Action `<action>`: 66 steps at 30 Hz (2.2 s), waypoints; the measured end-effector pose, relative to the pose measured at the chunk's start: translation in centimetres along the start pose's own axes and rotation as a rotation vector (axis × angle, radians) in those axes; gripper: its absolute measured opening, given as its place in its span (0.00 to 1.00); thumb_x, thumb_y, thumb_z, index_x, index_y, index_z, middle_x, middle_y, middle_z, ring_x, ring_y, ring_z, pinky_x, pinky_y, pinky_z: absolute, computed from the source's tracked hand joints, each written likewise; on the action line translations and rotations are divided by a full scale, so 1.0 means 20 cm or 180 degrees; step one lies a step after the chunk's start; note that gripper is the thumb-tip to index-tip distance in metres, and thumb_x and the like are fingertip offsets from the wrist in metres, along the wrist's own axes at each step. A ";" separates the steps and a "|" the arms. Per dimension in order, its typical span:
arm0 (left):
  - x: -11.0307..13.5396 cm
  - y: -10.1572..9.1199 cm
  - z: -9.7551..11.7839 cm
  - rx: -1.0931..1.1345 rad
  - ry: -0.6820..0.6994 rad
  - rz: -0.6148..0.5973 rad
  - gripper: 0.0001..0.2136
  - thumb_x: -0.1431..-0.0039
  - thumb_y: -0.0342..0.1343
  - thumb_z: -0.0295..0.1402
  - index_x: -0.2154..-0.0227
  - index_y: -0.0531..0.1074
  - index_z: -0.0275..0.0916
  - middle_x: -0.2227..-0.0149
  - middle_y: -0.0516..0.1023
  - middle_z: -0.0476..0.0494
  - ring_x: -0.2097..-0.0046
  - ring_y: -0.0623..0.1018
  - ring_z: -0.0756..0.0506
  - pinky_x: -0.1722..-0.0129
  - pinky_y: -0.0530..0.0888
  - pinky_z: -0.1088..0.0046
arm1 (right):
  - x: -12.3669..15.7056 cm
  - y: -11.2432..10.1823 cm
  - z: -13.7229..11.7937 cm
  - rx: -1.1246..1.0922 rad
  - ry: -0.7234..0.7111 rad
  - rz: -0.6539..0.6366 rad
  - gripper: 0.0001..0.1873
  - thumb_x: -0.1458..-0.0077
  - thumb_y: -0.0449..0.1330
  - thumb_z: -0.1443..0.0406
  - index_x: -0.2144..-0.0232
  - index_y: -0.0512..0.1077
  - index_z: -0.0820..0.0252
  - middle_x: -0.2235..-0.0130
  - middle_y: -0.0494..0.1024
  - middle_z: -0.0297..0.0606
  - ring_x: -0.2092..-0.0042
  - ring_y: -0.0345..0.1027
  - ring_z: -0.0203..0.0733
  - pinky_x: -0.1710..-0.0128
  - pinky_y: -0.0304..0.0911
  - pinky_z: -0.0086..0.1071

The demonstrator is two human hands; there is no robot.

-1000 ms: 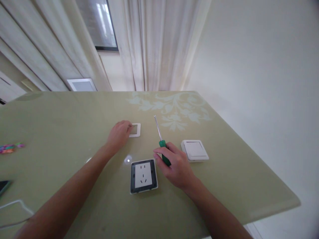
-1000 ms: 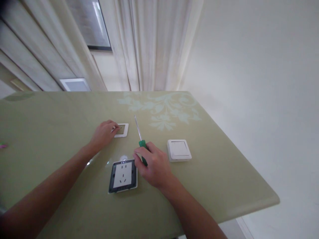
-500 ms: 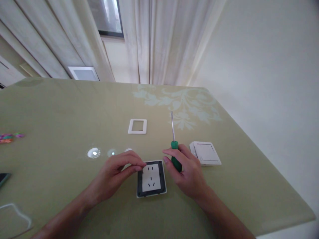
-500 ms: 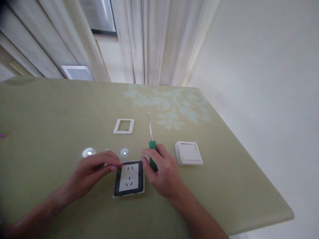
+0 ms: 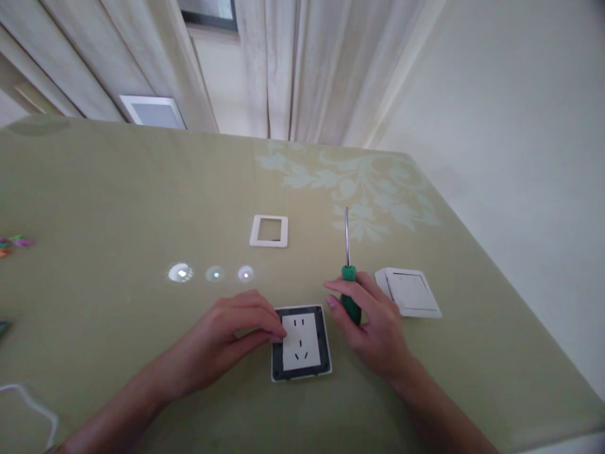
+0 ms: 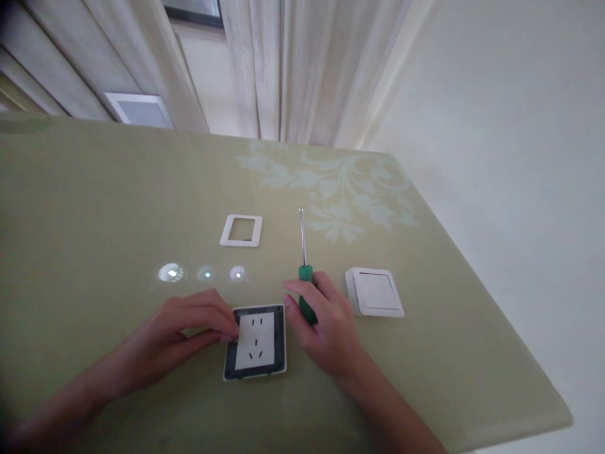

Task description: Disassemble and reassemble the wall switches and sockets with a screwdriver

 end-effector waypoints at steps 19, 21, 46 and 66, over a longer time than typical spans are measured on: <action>0.02 0.03 0.07 -0.0510 0.0130 -0.0200 0.09 0.25 0.60 0.24 0.52 0.81 0.46 0.54 0.83 0.48 0.53 0.81 0.48 0.54 0.77 0.76 | 0.00 -0.02 0.00 0.0041 -0.0004 0.0042 0.09 0.29 0.63 0.68 0.49 0.81 0.57 0.56 0.82 0.41 0.56 0.81 0.42 0.57 0.75 0.33; 0.02 0.04 0.07 -0.0498 0.0061 -0.0221 0.09 0.26 0.60 0.25 0.52 0.81 0.46 0.54 0.83 0.48 0.53 0.81 0.48 0.54 0.77 0.76 | -0.01 -0.02 0.00 0.0036 -0.0008 0.0055 0.09 0.29 0.63 0.68 0.49 0.81 0.57 0.57 0.82 0.40 0.57 0.81 0.41 0.57 0.75 0.33; 0.00 0.06 0.04 -0.0120 -0.0366 -0.0376 0.08 0.28 0.63 0.28 0.55 0.84 0.48 0.57 0.82 0.49 0.55 0.82 0.47 0.54 0.77 0.72 | -0.01 -0.02 -0.02 -0.0030 -0.0053 0.0058 0.09 0.30 0.63 0.68 0.50 0.81 0.55 0.57 0.82 0.41 0.57 0.81 0.42 0.59 0.78 0.34; 0.01 0.06 0.01 -0.0260 -0.0482 -0.0250 0.05 0.28 0.60 0.27 0.59 0.79 0.43 0.61 0.80 0.48 0.60 0.79 0.47 0.60 0.75 0.71 | 0.00 -0.02 -0.03 -0.0061 -0.0078 0.0014 0.09 0.30 0.63 0.69 0.50 0.81 0.56 0.57 0.82 0.41 0.58 0.81 0.42 0.60 0.78 0.34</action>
Point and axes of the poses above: each hand's wrist, its own x-axis away from the middle knuckle, its own y-axis out of the palm, z = x × y, the point moved 6 cm from there along -x, towards the middle knuckle
